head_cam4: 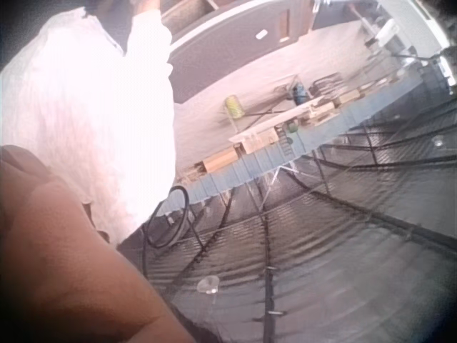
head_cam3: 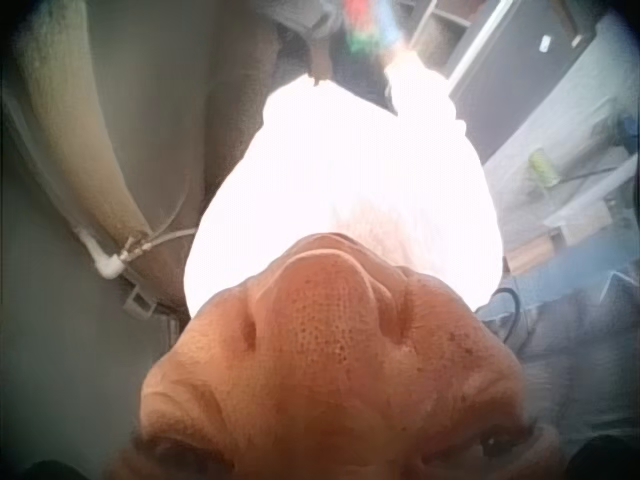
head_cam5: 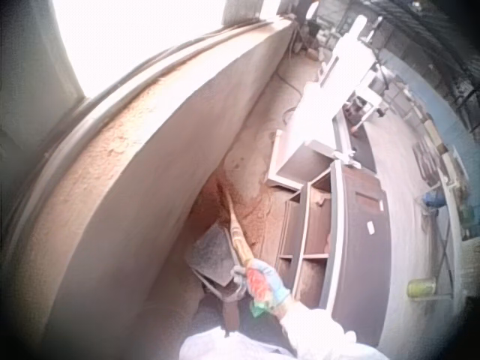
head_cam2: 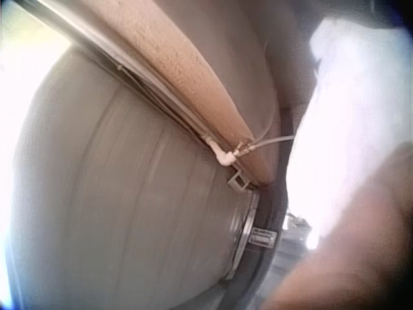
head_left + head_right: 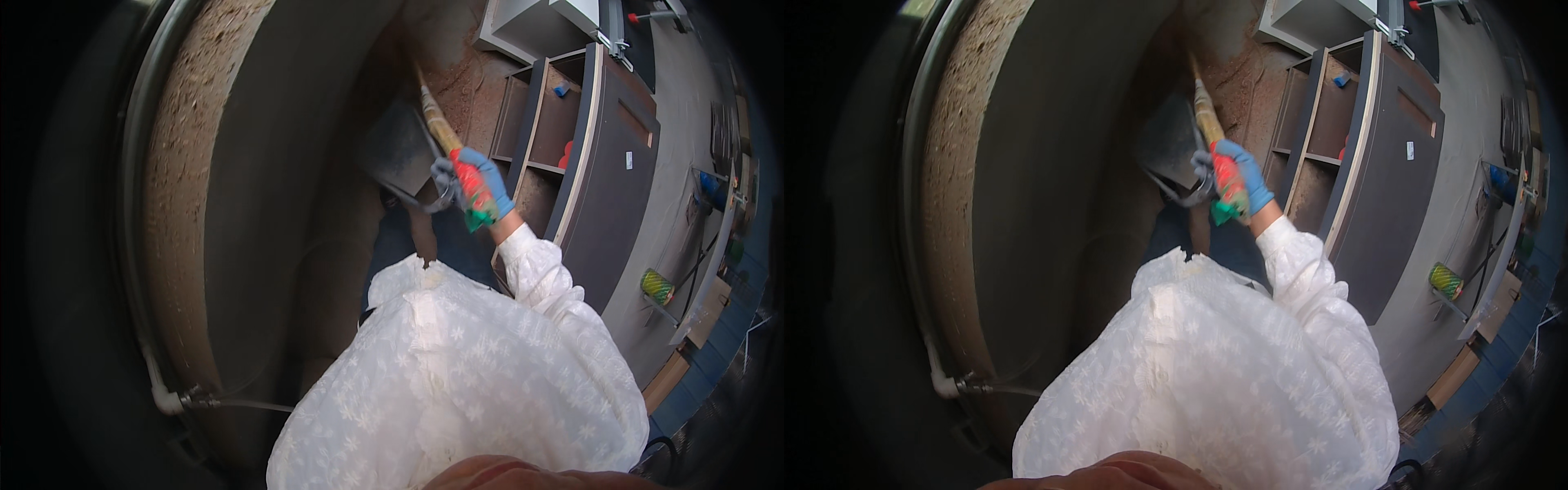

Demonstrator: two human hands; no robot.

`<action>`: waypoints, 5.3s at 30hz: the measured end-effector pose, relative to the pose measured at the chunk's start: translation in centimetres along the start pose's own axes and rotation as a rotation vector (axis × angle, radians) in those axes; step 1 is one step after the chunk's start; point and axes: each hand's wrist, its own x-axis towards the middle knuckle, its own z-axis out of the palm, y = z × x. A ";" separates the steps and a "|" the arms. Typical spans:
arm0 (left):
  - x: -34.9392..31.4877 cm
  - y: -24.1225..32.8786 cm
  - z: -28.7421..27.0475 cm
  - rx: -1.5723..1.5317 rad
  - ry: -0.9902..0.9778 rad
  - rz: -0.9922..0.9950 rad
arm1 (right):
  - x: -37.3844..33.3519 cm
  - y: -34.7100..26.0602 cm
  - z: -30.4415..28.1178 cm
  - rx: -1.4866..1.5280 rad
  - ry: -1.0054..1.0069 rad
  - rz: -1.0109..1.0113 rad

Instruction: The person sweeps sawdust from the floor using a broom and collects it with a dustpan, then transfers the sawdust into a bag. The person repeats this process multiple times to clean the area.

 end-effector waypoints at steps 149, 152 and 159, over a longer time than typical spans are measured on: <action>18.1 39.9 -20.1 -1.316 0.042 0.526 | 8.2 -19.5 -17.0 -2.622 0.245 0.047; 18.2 39.7 -19.9 -1.382 0.007 0.594 | 6.9 -18.8 -16.9 -2.574 0.318 0.118; 18.1 39.5 -19.8 -1.362 0.002 0.553 | 8.8 -17.2 -17.2 -2.230 0.442 -0.030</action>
